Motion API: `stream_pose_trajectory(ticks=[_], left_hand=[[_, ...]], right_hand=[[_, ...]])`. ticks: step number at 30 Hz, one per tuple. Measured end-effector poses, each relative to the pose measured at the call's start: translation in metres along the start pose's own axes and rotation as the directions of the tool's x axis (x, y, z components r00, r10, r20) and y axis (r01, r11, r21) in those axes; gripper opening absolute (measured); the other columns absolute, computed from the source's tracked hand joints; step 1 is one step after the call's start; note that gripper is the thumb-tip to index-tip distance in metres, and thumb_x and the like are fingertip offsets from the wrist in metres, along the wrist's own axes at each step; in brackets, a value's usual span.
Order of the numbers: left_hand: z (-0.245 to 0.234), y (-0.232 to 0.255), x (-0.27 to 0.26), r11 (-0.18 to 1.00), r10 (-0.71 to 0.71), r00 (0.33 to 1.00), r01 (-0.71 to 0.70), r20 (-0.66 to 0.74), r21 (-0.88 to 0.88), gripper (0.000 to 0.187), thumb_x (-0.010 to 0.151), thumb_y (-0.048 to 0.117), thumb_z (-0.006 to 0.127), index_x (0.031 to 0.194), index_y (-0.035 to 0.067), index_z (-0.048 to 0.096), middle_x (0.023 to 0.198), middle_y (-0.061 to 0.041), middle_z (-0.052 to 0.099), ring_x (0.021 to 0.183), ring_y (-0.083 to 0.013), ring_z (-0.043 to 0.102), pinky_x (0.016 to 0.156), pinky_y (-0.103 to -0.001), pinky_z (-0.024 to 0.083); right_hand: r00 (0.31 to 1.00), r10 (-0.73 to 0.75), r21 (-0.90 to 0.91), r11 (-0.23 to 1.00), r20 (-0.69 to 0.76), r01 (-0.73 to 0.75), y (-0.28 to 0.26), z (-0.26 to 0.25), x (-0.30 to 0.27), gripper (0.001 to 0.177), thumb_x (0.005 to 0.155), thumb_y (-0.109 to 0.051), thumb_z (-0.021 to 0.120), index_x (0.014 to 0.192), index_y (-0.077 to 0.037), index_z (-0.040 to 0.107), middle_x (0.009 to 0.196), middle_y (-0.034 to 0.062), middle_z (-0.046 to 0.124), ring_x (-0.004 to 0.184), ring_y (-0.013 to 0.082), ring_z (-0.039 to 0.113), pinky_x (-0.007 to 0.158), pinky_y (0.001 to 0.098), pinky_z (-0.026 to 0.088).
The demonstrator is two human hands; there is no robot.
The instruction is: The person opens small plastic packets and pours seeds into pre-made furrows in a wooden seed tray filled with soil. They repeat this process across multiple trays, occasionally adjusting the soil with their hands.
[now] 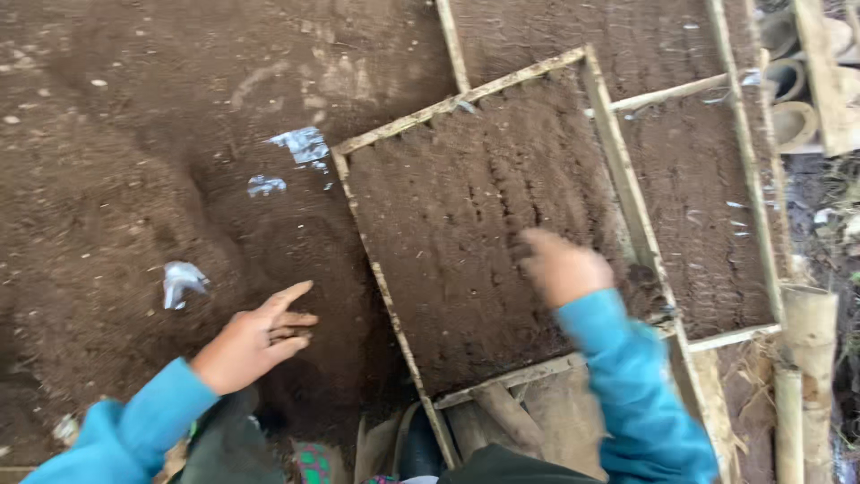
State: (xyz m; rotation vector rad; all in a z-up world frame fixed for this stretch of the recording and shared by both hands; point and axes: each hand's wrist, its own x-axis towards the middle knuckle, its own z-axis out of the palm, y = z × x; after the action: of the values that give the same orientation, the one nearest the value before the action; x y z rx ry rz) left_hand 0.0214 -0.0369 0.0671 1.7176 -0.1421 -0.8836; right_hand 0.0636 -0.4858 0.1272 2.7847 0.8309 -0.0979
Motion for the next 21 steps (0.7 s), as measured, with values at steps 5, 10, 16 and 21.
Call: stream_pose_trajectory(ticks=[5, 10, 16, 21], left_hand=[[0.005, -0.009, -0.001, 0.992, -0.121, 0.993, 0.121, 0.000, 0.033, 0.058, 0.092, 0.004, 0.055, 0.147, 0.005, 0.036, 0.130, -0.024, 0.061, 0.117, -0.0405, 0.063, 0.098, -0.056, 0.056], [0.009, -0.016, 0.007, 0.992, -0.102, 0.995, 0.103, -0.007, 0.076, 0.053, 0.091, 0.005, 0.056, 0.143, 0.004, 0.042, 0.127, -0.022, 0.064, 0.115, -0.0386, 0.066, 0.097, -0.054, 0.057], [0.010, -0.064, 0.022, 0.990, -0.142, 0.989, 0.141, -0.037, -0.021, 0.054, 0.085, 0.013, 0.064, 0.138, 0.019, 0.053, 0.128, -0.008, 0.069, 0.116, -0.0154, 0.069, 0.103, -0.032, 0.059], [0.002, -0.081, 0.020, 0.999, -0.003, 0.999, 0.004, -0.034, 0.036, 0.053, 0.086, 0.021, 0.065, 0.137, 0.017, 0.052, 0.126, -0.008, 0.068, 0.112, -0.0205, 0.071, 0.103, -0.037, 0.057]], right_hand=[[0.968, -0.140, -0.631, 0.776, -0.207, -0.023, 0.183, 0.064, -0.115, 0.014, 0.094, -0.018, 0.060, 0.106, -0.016, 0.067, 0.113, 0.0079, 0.069, 0.096, 0.0301, 0.064, 0.076, 0.0389, 0.053], [0.969, -0.198, -0.509, 0.856, -0.149, 0.097, 0.165, 0.048, -0.128, 0.024, 0.092, -0.016, 0.054, 0.111, -0.015, 0.069, 0.122, 0.0065, 0.069, 0.109, 0.0268, 0.066, 0.088, 0.0357, 0.054], [0.895, 0.375, -0.439, 0.865, 0.241, -0.244, 0.176, 0.077, -0.116, 0.038, 0.090, -0.026, 0.050, 0.125, -0.039, 0.060, 0.138, -0.0131, 0.060, 0.096, 0.0258, 0.064, 0.076, 0.0405, 0.054], [0.507, 0.675, -0.312, 0.716, 0.536, -0.624, 0.146, 0.069, -0.102, 0.030, 0.094, -0.026, 0.045, 0.108, -0.027, 0.072, 0.111, 0.0098, 0.074, 0.101, 0.0393, 0.070, 0.084, 0.0512, 0.058]])
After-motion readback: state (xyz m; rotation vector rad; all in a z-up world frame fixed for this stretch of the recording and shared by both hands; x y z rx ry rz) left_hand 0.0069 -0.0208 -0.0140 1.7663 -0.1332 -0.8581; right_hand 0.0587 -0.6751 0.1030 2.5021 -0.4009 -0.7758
